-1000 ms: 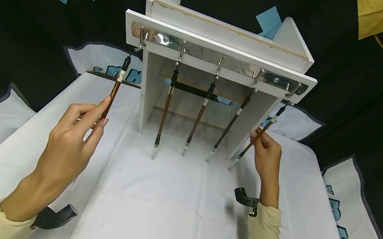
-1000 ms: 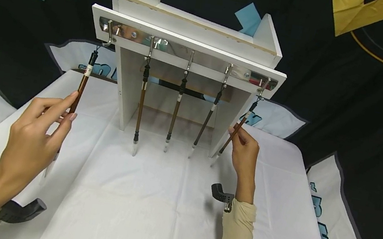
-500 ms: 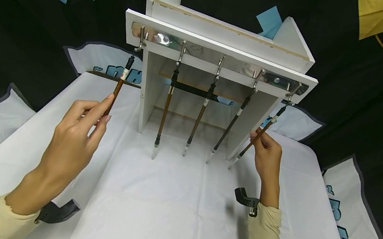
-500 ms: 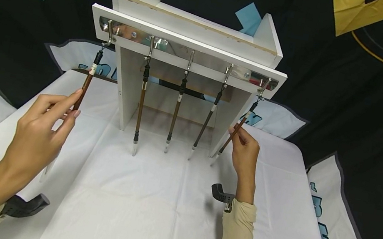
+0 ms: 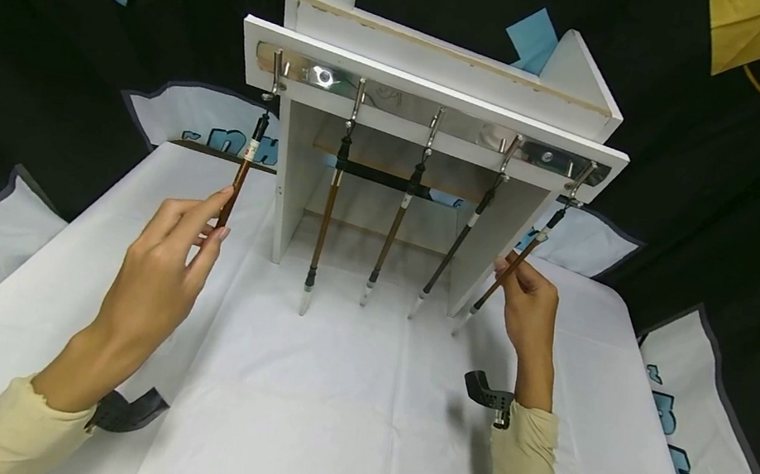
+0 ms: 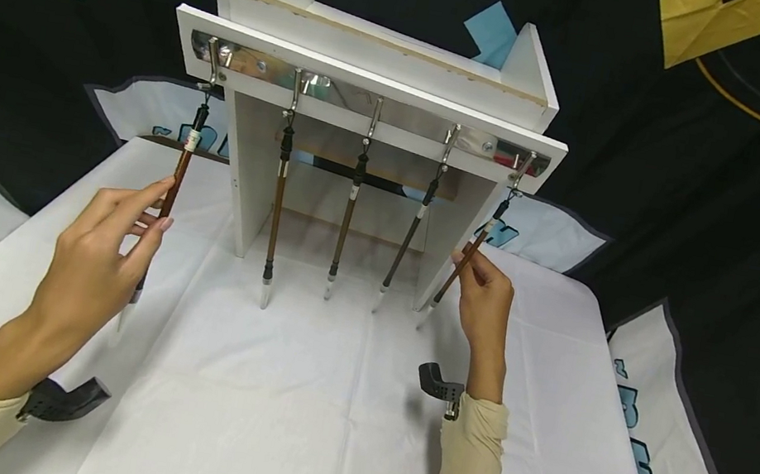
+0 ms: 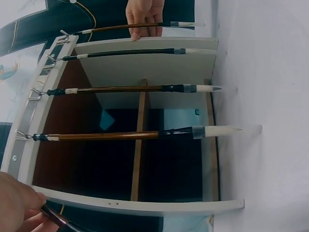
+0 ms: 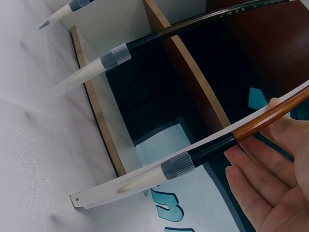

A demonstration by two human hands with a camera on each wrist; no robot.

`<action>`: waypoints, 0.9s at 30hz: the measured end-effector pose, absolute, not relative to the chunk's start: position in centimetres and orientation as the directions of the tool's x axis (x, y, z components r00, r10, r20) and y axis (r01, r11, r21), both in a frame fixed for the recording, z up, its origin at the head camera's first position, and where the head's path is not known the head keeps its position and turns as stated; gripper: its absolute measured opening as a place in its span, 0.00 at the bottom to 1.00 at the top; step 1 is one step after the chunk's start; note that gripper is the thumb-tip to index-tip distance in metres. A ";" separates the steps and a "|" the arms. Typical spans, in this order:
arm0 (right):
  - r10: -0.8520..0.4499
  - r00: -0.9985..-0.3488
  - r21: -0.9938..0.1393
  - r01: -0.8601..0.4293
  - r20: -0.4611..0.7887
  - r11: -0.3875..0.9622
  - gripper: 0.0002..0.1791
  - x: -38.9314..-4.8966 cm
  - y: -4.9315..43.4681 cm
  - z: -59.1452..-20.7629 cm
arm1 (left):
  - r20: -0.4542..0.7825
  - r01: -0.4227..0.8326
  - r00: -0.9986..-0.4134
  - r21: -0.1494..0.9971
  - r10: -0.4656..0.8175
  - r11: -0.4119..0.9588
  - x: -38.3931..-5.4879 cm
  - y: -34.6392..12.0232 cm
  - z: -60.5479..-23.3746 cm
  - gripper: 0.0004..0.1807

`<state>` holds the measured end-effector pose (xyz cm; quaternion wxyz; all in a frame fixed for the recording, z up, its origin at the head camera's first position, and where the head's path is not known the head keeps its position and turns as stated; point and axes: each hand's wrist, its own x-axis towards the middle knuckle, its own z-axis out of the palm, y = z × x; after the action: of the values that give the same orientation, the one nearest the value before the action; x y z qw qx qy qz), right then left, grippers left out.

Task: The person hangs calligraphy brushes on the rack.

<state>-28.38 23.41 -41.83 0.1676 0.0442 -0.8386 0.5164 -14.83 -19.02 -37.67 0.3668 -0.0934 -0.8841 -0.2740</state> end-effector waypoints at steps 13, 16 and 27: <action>0.103 -0.937 -0.849 -0.252 0.334 0.465 0.23 -28.3 23.3 -41.8 | 0.580 0.331 -0.811 0.562 -0.076 0.758 -17.7 -18.4 -38.3 0.38; 0.102 -0.939 -0.851 -0.248 0.329 0.463 0.22 -28.4 23.3 -41.8 | 0.558 0.314 -0.826 0.569 -0.077 0.760 -18.6 -18.3 -38.4 0.37; 0.094 -0.944 -0.854 -0.241 0.317 0.462 0.23 -28.5 23.4 -41.8 | 0.505 0.275 -0.860 0.591 -0.081 0.758 -21.4 -17.7 -39.2 0.35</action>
<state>-28.51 23.40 -41.75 0.1619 0.0438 -0.8395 0.5168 -21.43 -17.70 -39.17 0.2594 -0.0539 -0.9010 -0.3435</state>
